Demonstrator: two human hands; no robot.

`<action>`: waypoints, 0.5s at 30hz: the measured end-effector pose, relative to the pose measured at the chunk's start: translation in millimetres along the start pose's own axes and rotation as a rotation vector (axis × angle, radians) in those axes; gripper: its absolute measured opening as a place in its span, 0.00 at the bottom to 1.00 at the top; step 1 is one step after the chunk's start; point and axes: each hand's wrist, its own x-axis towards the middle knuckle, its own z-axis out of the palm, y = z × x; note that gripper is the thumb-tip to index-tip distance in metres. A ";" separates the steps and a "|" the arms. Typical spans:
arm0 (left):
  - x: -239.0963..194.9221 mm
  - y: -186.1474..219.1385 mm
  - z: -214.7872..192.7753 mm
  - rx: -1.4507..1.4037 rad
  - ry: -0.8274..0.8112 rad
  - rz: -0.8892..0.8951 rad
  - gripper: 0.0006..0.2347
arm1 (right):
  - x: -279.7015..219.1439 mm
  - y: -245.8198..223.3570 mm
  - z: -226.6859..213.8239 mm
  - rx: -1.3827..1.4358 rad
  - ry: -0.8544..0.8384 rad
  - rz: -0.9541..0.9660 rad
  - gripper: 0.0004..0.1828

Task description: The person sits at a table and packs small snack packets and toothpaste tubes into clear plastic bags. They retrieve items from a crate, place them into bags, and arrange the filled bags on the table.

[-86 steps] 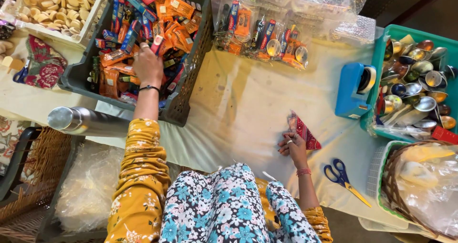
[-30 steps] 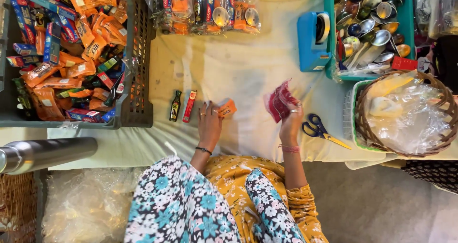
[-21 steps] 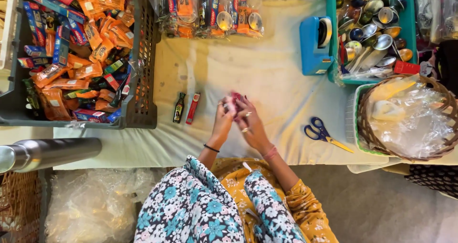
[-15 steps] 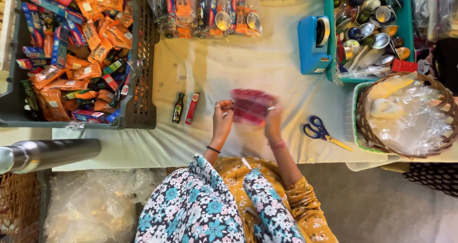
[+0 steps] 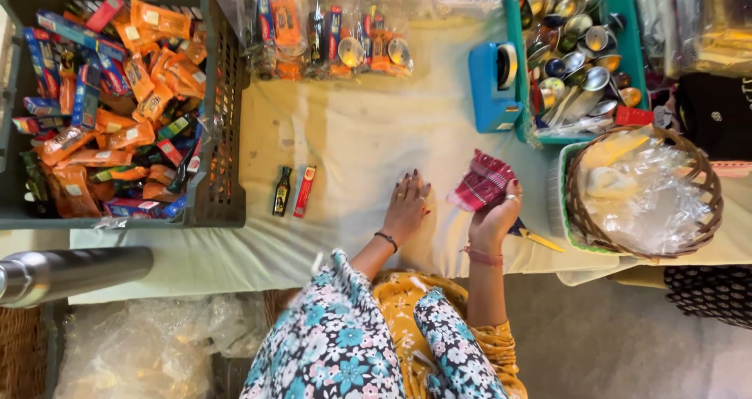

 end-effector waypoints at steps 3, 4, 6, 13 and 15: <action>-2.7 -19.6 4.3 -0.055 0.026 0.057 0.29 | 6.6 21.4 -9.3 -0.024 0.013 -0.063 0.10; -5.1 -20.3 -4.9 -0.051 0.027 0.052 0.29 | 3.3 28.0 -9.4 -0.022 0.010 -0.057 0.10; -5.8 -22.4 -23.4 -0.189 0.198 0.095 0.23 | -0.4 41.5 -7.6 -0.103 0.016 -0.050 0.05; -2.8 -52.5 -7.2 -2.262 0.284 -0.344 0.19 | -57.6 83.5 16.6 -0.820 -0.449 -0.235 0.12; -0.7 -42.3 -40.5 -2.658 0.242 -0.470 0.15 | -78.1 70.9 50.0 -0.980 -0.827 -0.358 0.20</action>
